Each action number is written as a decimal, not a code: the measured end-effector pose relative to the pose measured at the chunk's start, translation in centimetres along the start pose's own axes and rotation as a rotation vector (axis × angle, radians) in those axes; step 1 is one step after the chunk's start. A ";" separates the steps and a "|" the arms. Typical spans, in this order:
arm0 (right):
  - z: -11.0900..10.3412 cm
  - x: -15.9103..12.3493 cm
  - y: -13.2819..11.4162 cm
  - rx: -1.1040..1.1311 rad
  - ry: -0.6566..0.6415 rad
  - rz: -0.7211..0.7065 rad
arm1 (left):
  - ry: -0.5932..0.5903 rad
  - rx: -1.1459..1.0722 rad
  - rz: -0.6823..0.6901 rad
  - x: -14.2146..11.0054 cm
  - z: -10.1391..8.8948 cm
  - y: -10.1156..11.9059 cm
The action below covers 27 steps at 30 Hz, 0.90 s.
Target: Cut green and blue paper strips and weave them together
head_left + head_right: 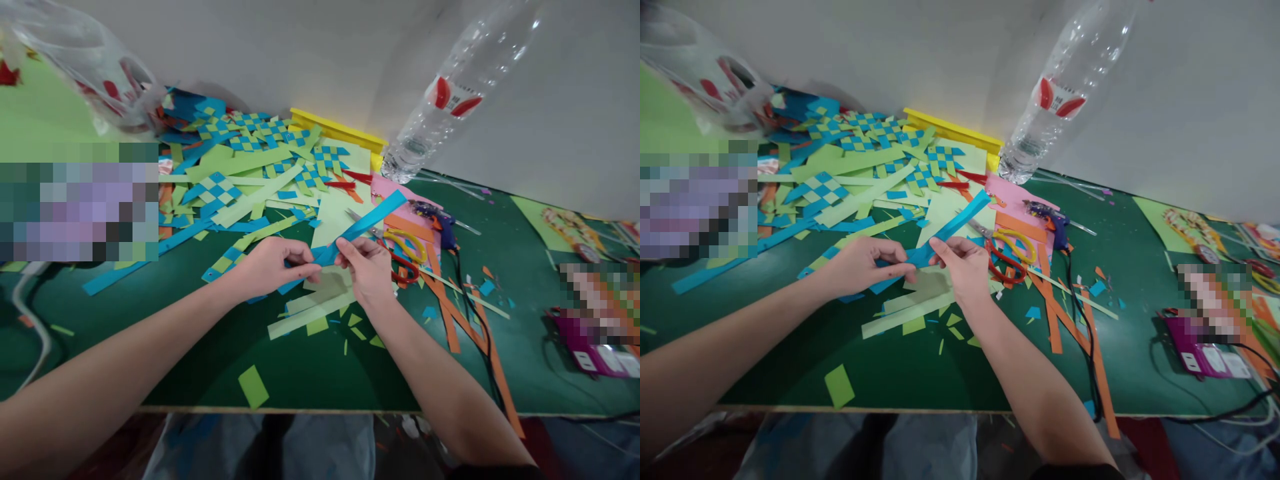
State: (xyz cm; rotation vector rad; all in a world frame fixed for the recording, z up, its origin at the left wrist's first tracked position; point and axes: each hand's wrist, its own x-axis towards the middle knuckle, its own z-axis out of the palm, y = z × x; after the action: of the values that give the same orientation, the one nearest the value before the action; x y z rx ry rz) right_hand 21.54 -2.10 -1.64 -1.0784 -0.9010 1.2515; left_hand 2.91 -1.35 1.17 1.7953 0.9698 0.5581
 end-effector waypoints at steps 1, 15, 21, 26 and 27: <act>0.0 0.0 0.0 -0.003 0.002 0.000 | -0.015 -0.017 -0.006 0.0 0.0 0.0; -0.3 0.3 -0.8 -0.012 -0.051 -0.015 | -0.041 -0.027 -0.032 0.0 0.1 -0.1; -0.7 0.7 -1.0 0.015 0.019 -0.018 | -0.098 0.002 0.012 -0.1 0.0 0.0; -0.7 0.7 -0.8 0.039 0.022 -0.064 | -0.105 0.013 0.010 0.0 0.0 0.2; -0.7 0.7 -0.7 0.037 0.022 -0.070 | -0.111 0.009 0.009 0.0 0.0 0.2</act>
State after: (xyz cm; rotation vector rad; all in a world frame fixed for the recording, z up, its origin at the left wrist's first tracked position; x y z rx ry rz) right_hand 22.51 -1.51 -1.14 -1.0211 -0.8885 1.1915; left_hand 2.98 -1.43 1.30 1.8191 0.8906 0.4555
